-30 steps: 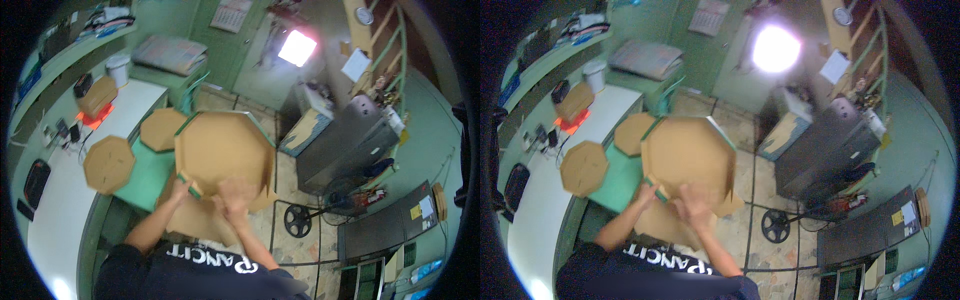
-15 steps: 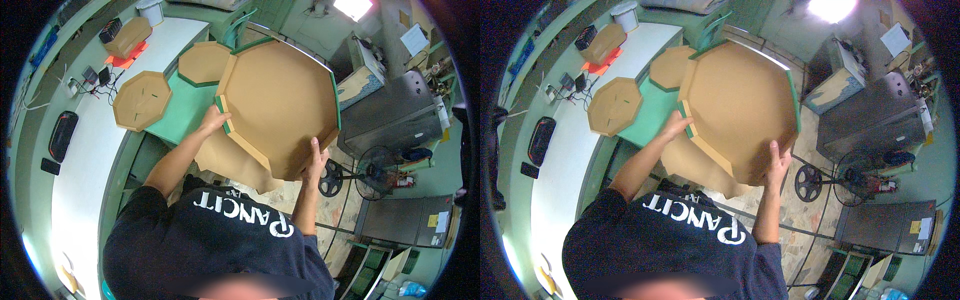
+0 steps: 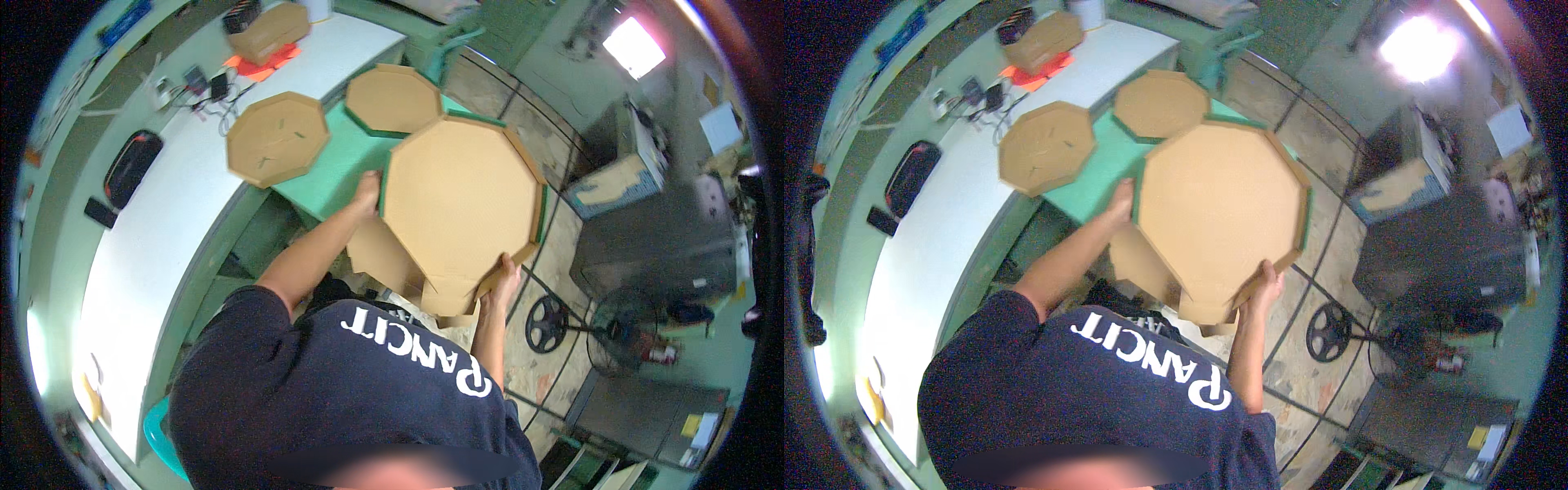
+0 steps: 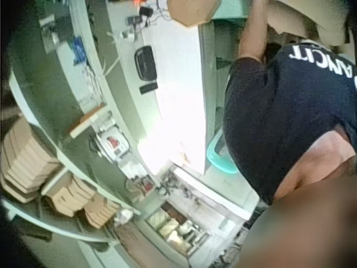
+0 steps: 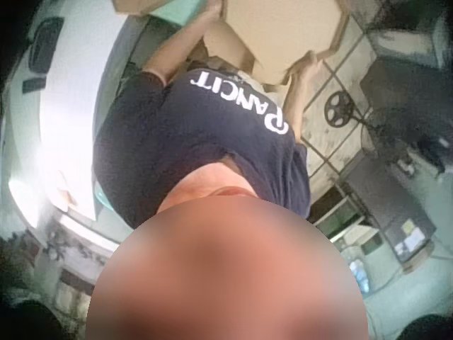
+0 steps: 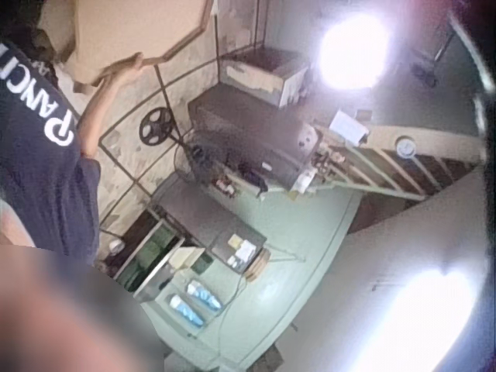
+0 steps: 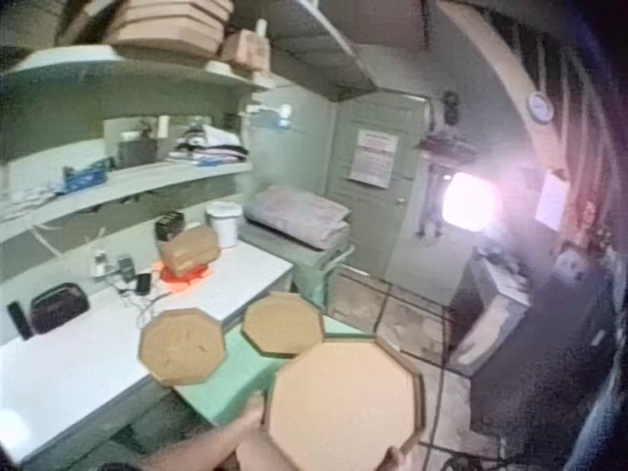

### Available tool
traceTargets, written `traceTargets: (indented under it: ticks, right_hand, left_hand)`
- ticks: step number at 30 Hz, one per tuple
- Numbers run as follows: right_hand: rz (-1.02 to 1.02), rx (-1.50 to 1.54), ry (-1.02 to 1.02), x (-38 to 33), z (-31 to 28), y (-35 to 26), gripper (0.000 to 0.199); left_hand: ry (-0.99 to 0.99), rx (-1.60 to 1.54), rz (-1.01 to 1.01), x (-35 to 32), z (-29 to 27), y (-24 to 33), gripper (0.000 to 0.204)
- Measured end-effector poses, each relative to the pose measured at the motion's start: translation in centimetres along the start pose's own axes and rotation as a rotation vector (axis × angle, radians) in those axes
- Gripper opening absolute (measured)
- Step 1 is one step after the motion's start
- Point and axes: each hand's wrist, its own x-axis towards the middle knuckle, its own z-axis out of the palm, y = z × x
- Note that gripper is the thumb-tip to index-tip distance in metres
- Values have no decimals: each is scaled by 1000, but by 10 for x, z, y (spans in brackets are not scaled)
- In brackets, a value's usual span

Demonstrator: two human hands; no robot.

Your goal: The person folds octagonal cardboard pieces into shallow box shapes and stacks them on a green table. They repeatedly pick up flat cardboard, fold the side flaps inward, and place the formed boxes into a growing stack.

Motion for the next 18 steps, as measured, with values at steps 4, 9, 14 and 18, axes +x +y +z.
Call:
traceTargets:
  ticks: [4, 9, 14, 18]
  right_hand:
    - [87, -3, -6, -7, 1, 25, 18]
    - [185, 90, 70, -9, -10, 55, 23]
    - [-79, -240, 138, -10, -19, 72, 45]
    - [-871, -1329, -190, -15, -40, 40, 48]
  left_hand:
    - [140, 690, 52, 23, -46, -6, 48]
    - [346, 1283, 403, 72, -124, 29, 53]
    - [477, 1566, 664, 96, -135, 74, 44]
    - [-373, 1454, 909, 37, -79, 45, 39]
